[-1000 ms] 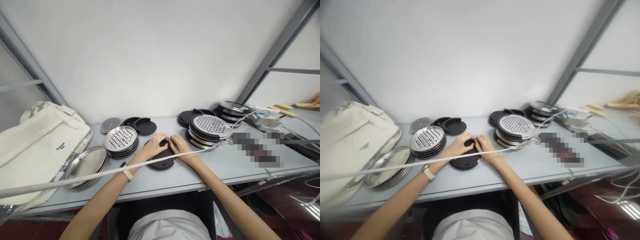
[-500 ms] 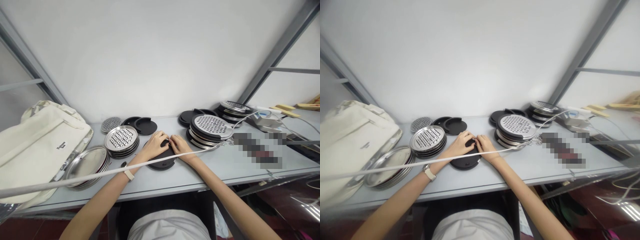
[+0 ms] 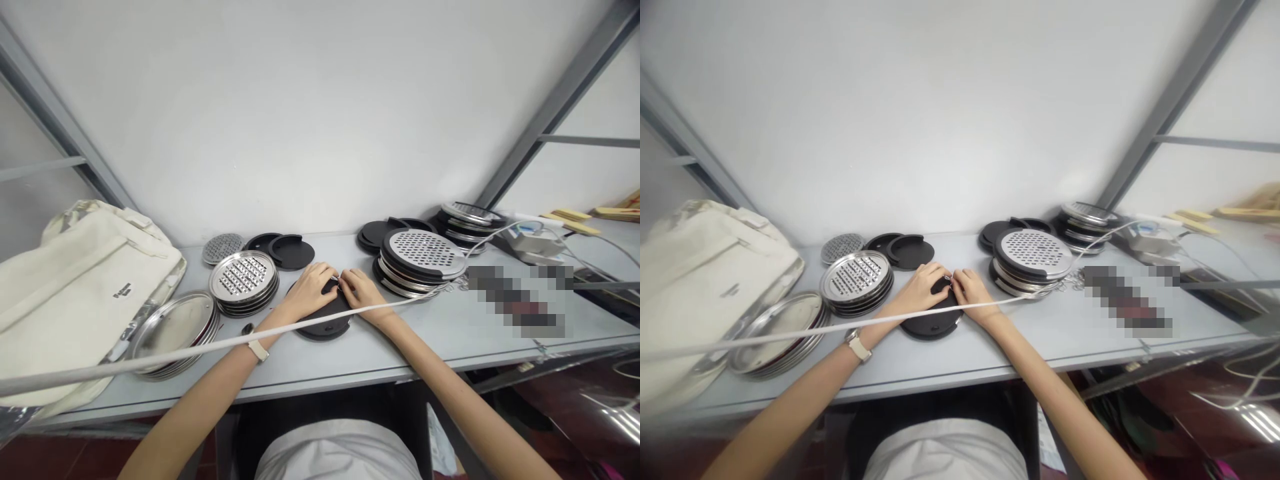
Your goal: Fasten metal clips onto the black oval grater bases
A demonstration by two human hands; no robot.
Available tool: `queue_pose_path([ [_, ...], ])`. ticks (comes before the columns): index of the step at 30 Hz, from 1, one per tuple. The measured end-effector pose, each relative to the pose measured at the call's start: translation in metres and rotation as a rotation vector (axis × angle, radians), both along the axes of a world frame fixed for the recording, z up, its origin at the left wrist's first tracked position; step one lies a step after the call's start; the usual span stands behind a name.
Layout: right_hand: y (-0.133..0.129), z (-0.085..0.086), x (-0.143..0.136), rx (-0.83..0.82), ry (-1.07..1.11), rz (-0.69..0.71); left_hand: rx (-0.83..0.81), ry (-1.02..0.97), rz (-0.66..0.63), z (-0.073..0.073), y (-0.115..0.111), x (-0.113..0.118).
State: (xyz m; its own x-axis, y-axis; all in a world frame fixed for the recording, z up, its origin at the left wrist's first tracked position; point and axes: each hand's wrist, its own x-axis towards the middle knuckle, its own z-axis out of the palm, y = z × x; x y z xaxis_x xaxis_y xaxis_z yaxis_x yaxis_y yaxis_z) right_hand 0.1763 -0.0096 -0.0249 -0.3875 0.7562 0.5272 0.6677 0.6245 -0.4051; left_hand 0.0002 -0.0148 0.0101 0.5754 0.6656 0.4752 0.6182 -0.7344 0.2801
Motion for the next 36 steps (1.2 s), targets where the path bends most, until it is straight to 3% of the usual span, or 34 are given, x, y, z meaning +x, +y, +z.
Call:
queue_pose_path([
  [17,-0.001,-0.001,0.002,-0.013,-0.028,0.019,-0.099,-0.099,-0.1,-0.006,0.008,-0.002],
  [36,-0.004,0.002,0.006,-0.02,-0.122,0.021,-0.121,-0.097,-0.093,-0.006,0.011,-0.002],
])
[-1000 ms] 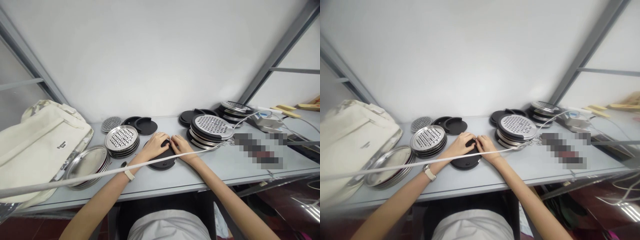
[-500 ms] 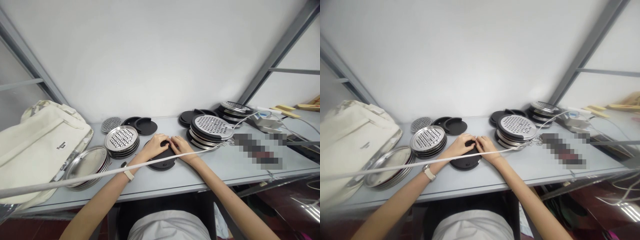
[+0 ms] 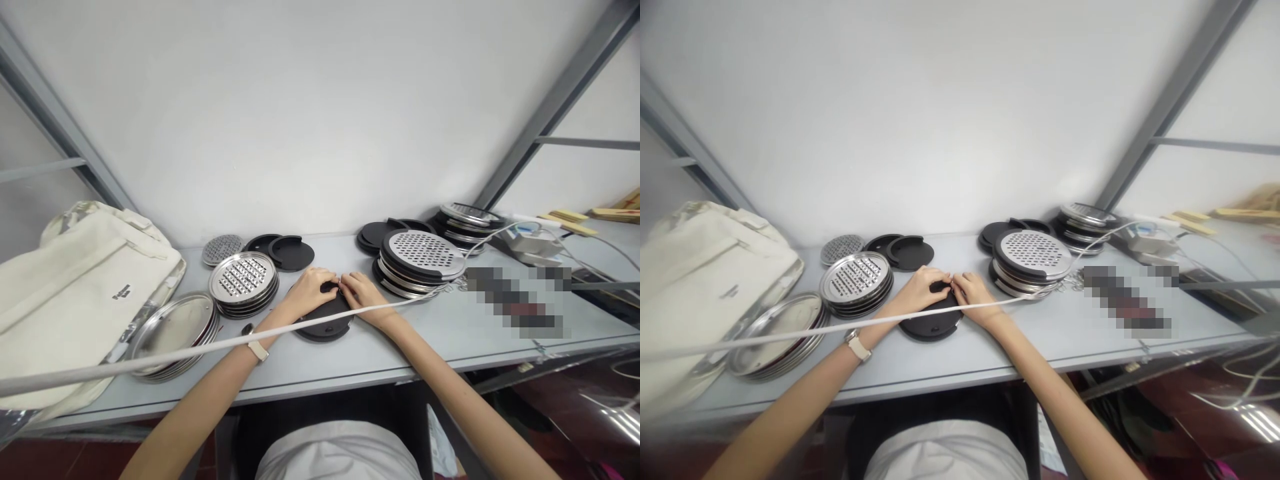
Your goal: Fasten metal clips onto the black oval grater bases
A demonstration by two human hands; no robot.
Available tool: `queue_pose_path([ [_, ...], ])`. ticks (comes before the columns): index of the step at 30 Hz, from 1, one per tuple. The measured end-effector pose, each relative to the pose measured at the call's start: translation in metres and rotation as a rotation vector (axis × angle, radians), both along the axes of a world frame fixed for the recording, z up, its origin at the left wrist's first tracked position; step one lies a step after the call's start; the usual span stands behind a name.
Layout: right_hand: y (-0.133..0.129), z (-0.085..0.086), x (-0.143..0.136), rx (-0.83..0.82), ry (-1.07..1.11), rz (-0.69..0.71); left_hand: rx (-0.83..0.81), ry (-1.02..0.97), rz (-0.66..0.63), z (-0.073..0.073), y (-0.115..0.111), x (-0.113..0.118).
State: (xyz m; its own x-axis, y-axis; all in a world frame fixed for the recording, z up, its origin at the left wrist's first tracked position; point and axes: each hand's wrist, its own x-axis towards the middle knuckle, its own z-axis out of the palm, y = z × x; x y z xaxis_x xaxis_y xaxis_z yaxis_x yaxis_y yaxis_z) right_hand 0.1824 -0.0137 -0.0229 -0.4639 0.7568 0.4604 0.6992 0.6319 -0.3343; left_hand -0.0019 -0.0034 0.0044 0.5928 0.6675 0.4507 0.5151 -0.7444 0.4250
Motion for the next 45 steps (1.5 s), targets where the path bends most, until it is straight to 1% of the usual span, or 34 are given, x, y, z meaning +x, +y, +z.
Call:
queue_pose_path([
  [6,0.0001,-0.0005,0.0003,0.005,0.0,-0.012,-0.002,-0.003,-0.015,-0.0015,0.0016,0.0001],
  [16,-0.0014,0.0028,-0.0006,0.003,0.019,0.003,0.017,-0.011,-0.026,0.0021,-0.0045,0.0003],
  [28,-0.0023,0.0044,-0.001,-0.002,0.025,-0.001,-0.029,-0.041,-0.049,-0.0019,-0.002,-0.001],
  [37,-0.001,0.0014,-0.0009,0.002,0.018,-0.003,-0.073,-0.065,-0.075,0.002,-0.0032,-0.0009],
  [45,-0.0025,0.0046,-0.0001,0.008,-0.017,-0.019,-0.096,-0.063,-0.083,0.0031,-0.001,-0.0001],
])
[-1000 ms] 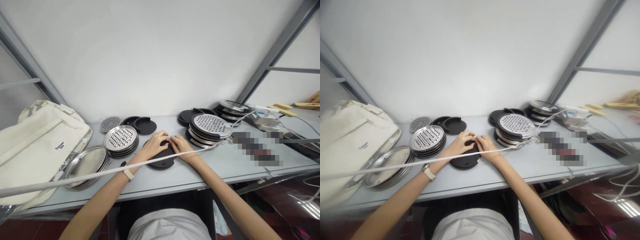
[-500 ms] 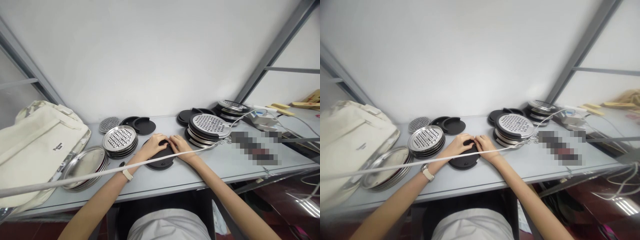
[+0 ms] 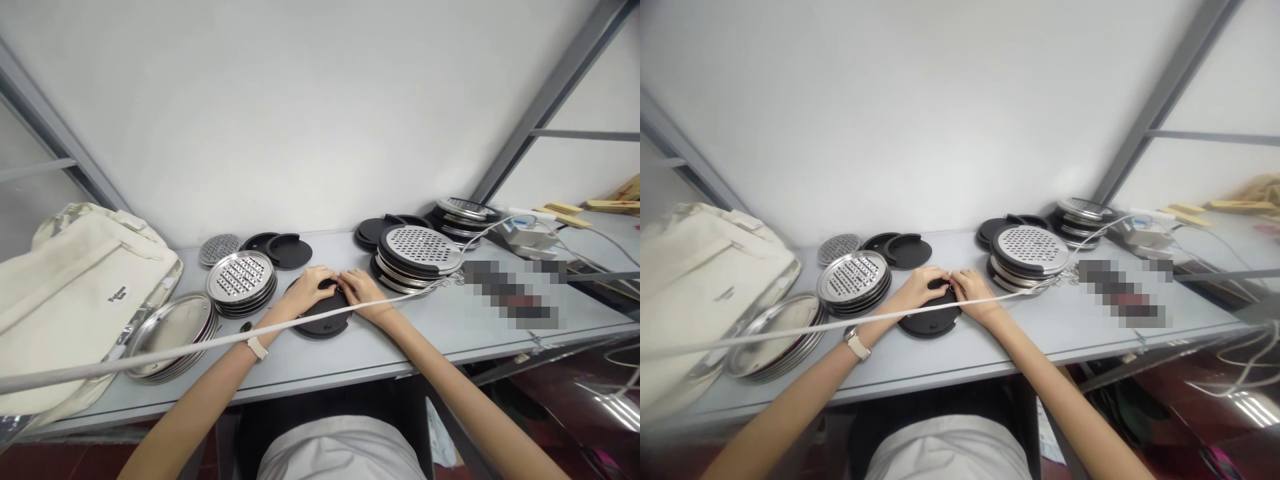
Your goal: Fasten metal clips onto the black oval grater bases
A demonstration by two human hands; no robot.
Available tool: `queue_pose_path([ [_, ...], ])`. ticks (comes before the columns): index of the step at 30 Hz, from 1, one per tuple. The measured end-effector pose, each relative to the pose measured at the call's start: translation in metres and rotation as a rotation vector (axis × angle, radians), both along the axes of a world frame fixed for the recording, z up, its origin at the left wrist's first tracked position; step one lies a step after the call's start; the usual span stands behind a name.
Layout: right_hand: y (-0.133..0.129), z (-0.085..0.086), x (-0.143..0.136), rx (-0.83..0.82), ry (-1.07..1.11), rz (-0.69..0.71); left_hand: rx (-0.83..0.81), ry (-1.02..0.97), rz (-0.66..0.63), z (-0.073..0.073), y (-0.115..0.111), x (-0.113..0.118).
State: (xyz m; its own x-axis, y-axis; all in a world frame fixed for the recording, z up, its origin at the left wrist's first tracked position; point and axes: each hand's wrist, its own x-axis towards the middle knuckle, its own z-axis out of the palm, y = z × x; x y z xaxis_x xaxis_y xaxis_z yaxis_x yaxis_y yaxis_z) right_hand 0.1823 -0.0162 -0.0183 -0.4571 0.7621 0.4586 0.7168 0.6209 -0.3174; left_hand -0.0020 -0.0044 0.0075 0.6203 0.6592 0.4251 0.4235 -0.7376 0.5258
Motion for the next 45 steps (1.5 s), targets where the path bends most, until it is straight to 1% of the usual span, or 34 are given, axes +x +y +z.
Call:
queue_pose_path([
  [5,-0.001,0.002,-0.001,0.007,-0.032,0.004,0.003,0.0,-0.004,0.001,0.001,0.001],
  [18,0.0,0.003,-0.001,0.018,-0.062,0.004,0.042,0.013,0.037,-0.002,0.003,0.002],
  [35,0.001,0.002,0.001,0.008,-0.082,0.031,0.076,0.071,0.021,0.002,0.0,0.002],
  [40,0.002,-0.002,0.002,0.015,-0.059,0.028,0.096,0.075,0.022,-0.001,0.003,0.002],
  [45,0.005,-0.009,0.005,0.026,-0.014,-0.005,0.102,0.071,0.022,-0.006,0.007,0.0],
])
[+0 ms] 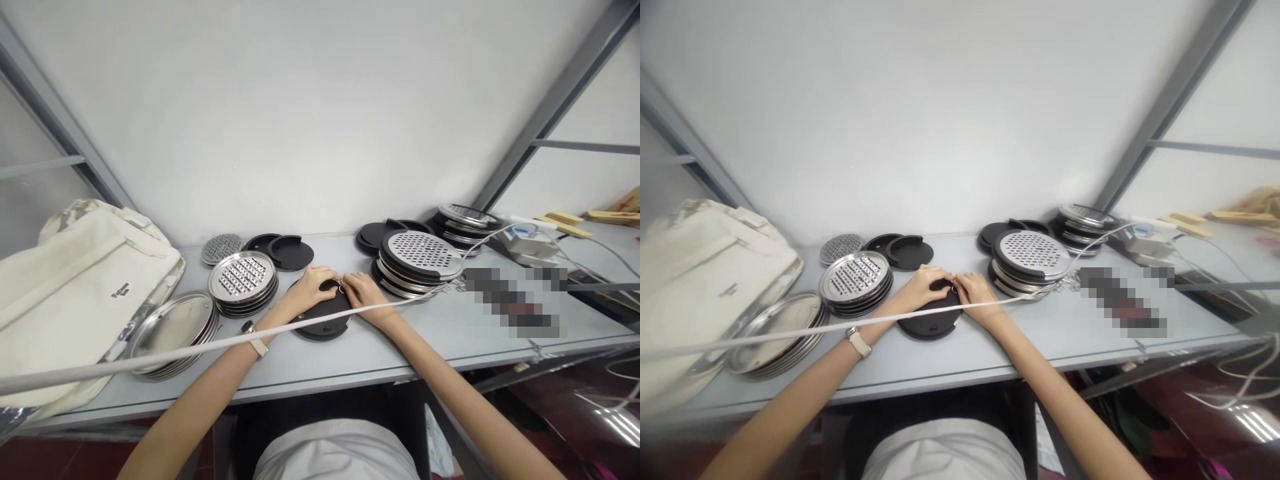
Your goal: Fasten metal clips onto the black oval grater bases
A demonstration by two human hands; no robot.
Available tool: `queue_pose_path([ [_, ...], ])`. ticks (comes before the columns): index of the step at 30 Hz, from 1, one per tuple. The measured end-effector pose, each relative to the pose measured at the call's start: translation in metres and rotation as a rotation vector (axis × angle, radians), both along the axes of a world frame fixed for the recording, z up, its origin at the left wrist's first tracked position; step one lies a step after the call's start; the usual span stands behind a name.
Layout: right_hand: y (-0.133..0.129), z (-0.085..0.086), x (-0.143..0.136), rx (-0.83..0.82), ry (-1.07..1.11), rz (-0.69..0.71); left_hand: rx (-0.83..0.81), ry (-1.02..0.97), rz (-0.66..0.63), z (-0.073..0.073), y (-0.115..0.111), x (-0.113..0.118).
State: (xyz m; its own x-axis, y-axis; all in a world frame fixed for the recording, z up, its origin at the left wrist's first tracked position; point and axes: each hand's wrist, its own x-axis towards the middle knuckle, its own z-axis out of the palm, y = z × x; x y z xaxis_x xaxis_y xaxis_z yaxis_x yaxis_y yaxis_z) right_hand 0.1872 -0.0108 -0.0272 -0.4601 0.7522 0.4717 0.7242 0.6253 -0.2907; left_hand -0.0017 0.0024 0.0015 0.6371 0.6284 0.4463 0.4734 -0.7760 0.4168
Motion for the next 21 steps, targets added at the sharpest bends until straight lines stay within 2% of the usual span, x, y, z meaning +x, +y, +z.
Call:
queue_pose_path([
  [10,-0.0018,0.0049,-0.0011,-0.016,0.11,-0.027,0.022,0.026,0.094,0.0026,-0.006,-0.0018],
  [21,-0.0062,0.0076,-0.0012,-0.031,0.186,-0.016,0.051,0.046,0.142,0.0015,-0.0086,-0.0002],
])
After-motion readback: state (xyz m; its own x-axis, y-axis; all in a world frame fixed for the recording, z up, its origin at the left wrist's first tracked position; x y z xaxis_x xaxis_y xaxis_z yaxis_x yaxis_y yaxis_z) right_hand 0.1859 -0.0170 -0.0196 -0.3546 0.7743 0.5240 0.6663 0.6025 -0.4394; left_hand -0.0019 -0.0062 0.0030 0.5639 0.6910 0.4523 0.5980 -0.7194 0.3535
